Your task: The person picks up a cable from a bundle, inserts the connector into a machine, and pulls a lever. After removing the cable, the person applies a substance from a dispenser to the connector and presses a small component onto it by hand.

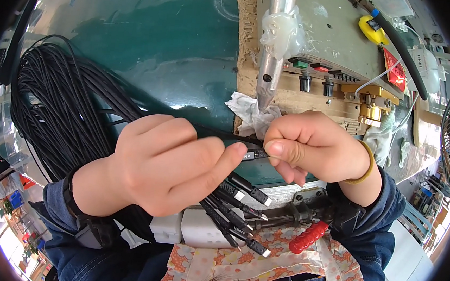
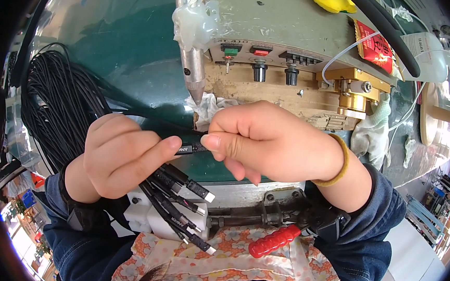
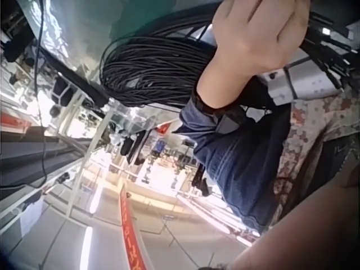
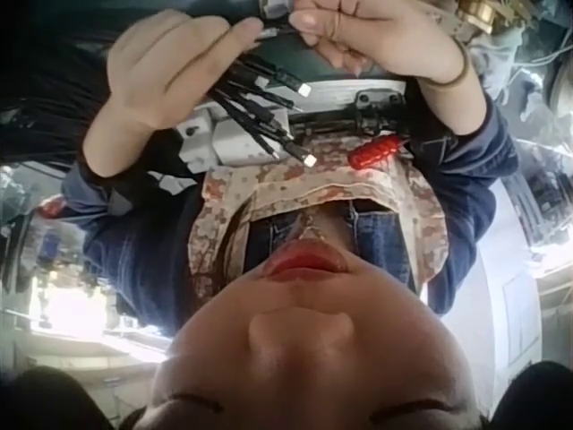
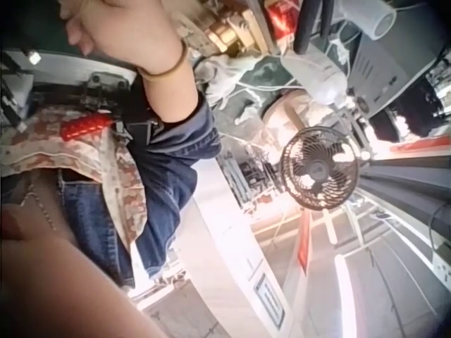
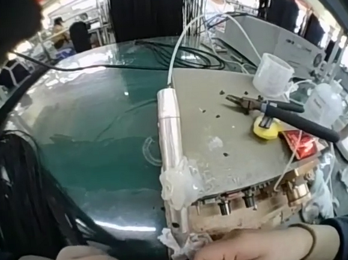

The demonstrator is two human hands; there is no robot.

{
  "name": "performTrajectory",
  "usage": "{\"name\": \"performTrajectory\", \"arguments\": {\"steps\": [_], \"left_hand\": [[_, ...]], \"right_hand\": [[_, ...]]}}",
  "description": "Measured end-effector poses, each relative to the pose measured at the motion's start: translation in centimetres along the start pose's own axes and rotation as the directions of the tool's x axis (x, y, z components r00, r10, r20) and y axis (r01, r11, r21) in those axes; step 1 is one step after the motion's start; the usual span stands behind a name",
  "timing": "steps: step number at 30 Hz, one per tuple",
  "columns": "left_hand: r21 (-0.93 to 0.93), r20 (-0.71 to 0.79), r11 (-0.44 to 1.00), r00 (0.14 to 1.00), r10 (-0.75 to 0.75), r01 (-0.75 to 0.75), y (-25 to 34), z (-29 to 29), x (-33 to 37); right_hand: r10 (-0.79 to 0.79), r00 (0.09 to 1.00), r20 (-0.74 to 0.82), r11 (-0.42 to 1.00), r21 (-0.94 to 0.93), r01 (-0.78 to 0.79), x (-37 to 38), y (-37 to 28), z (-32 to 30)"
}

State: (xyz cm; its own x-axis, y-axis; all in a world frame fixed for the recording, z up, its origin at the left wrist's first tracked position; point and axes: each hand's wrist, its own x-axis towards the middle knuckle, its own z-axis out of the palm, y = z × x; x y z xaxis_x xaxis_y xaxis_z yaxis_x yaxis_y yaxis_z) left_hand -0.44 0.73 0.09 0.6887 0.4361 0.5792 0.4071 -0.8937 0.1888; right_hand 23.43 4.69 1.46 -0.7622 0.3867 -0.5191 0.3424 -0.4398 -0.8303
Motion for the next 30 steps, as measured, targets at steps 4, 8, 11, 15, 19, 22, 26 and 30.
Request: {"name": "performTrajectory", "arguments": {"steps": [4, 8, 11, 15, 19, 22, 26, 30], "left_hand": [[-0.219, -0.079, 0.946, 0.962, -0.262, 0.240, 0.0, 1.4, -0.2], [-0.162, 0.011, 0.975, 0.988, -0.153, 0.153, 0.0, 0.6, -0.3], [-0.155, 0.080, 0.972, 0.983, -0.166, 0.177, 0.3, 0.2, -0.5], [-0.188, 0.155, 0.960, 0.971, -0.181, 0.209, 0.3, -0.2, 0.0], [-0.264, 0.214, 0.926, 0.953, -0.216, 0.269, 0.0, 0.1, 0.1], [-0.305, 0.203, 0.908, 0.951, -0.231, 0.286, -0.3, 0.9, 0.2], [-0.324, 0.180, 0.899, 0.952, -0.246, 0.294, -0.4, 1.1, 0.1], [-0.312, 0.242, 0.884, 0.929, -0.281, 0.349, 0.0, 0.7, -0.1]], "right_hand": [[-0.275, 0.961, -0.031, 0.930, -0.262, 0.258, 0.1, 0.1, -0.3], [-0.434, 0.901, 0.004, 0.813, -0.428, 0.394, 0.4, 0.6, -0.3], [-0.446, 0.894, 0.032, 0.795, -0.445, 0.413, 0.6, 0.8, -0.3], [-0.461, 0.885, 0.064, 0.785, -0.436, 0.441, 0.8, 1.0, -0.4], [-0.499, 0.862, 0.084, 0.732, -0.490, 0.472, 0.2, 0.0, -0.7], [-0.468, 0.881, 0.064, 0.724, -0.544, 0.424, -0.7, -0.8, -0.6], [-0.743, 0.662, 0.103, 0.547, -0.476, 0.689, 0.1, 0.0, 0.3], [-0.715, 0.679, 0.170, 0.531, -0.500, 0.684, -0.4, 0.1, -0.1]]}}
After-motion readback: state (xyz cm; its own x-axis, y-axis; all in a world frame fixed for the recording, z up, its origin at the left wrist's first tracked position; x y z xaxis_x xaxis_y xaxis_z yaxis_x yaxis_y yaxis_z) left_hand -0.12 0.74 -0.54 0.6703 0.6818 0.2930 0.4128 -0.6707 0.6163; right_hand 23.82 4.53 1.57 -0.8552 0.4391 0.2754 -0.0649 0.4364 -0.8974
